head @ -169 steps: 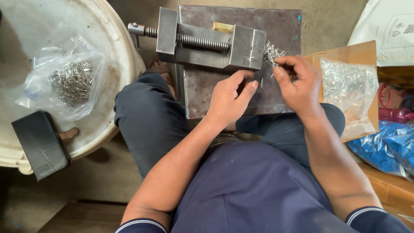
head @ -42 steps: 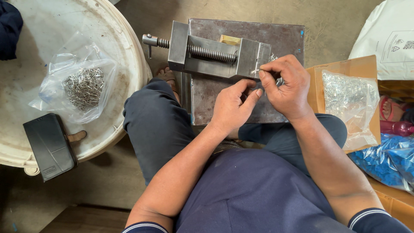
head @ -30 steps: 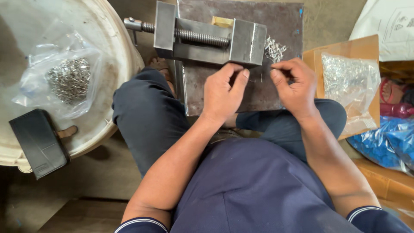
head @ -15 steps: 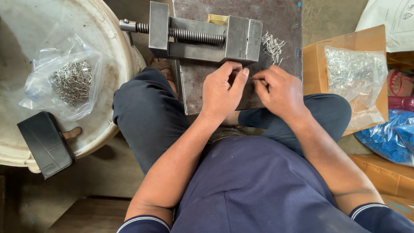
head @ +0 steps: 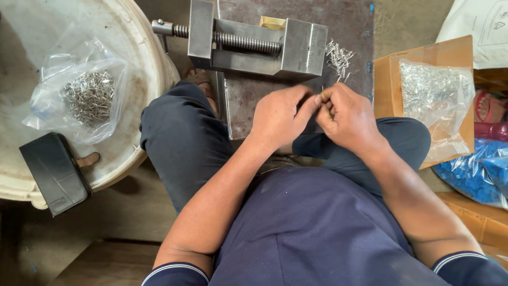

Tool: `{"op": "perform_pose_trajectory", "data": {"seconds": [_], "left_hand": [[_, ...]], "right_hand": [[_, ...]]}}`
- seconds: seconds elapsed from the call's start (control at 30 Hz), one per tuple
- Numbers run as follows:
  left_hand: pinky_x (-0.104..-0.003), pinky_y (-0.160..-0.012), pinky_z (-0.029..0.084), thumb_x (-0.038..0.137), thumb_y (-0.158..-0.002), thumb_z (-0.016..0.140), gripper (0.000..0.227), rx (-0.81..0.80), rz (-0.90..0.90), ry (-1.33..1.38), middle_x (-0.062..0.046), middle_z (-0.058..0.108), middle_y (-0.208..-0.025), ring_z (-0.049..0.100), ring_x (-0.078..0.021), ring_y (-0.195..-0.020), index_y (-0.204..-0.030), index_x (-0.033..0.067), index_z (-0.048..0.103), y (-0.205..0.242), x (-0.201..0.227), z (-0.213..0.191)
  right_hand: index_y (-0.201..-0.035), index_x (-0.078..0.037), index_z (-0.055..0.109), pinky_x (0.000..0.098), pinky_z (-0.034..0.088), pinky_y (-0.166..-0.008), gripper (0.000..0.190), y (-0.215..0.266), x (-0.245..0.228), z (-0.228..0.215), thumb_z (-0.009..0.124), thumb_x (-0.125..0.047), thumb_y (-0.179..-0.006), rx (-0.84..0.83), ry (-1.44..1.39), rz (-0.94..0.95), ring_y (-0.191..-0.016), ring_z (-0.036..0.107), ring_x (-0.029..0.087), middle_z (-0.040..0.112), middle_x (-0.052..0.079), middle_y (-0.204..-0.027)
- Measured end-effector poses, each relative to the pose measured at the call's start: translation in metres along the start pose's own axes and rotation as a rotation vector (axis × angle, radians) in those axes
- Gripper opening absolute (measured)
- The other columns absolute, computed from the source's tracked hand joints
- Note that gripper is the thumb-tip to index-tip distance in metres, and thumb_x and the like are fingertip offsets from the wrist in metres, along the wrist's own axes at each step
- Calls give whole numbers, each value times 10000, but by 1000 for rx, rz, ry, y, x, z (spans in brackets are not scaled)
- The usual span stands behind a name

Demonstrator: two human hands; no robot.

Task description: The person sits on the floor and uses a metal vise to assemble small metal pins. They pick up individual pins, place them into the vise, and tighten the mechanism to secure them. The person also uses a small brush to clean the vise jaws during the process.

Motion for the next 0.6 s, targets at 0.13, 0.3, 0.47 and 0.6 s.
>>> {"op": "perform_pose_trajectory", "data": {"seconds": [0.13,0.3,0.47,0.6], "left_hand": [[-449,-628,511,285,-984,635,200,-40,23,70,-129,710,-782,689,-351,-750,-928,109,713,1,0,4],[-326,-564,499,294,-1025,616,250,20,-102,386,-78,663,-676,636,-181,-580,-963,68,702,3,-16,12],[-233,-534,393,268,-1083,610,302,-108,-275,1013,21,579,-696,482,-40,-601,-914,23,656,1,-34,29],[-219,-535,394,266,-1077,597,290,-106,-321,1129,14,621,-704,498,-42,-587,-918,30,654,2,-37,30]], "right_hand": [[-976,-13,627,325,522,-636,90,3,-3,-3,697,-30,-922,14,-149,4,-684,655,195,652,102,-923],[-1058,-4,649,304,525,-725,137,0,-12,-5,734,-70,-972,110,-346,-53,-800,647,193,670,109,-1012],[-1036,-18,670,307,536,-768,144,-1,-16,-6,773,-100,-979,189,-305,-122,-869,679,212,693,102,-1029],[-1035,-20,656,322,539,-783,115,-12,-19,-12,748,-83,-1008,231,-250,-148,-890,684,227,681,104,-1022]]}}
Point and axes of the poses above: each hand's wrist, its own y-axis away from the middle knuckle, its own z-axis out of the palm, x = y × z, the point moved 3 cm from there along -y, towards the middle knuckle
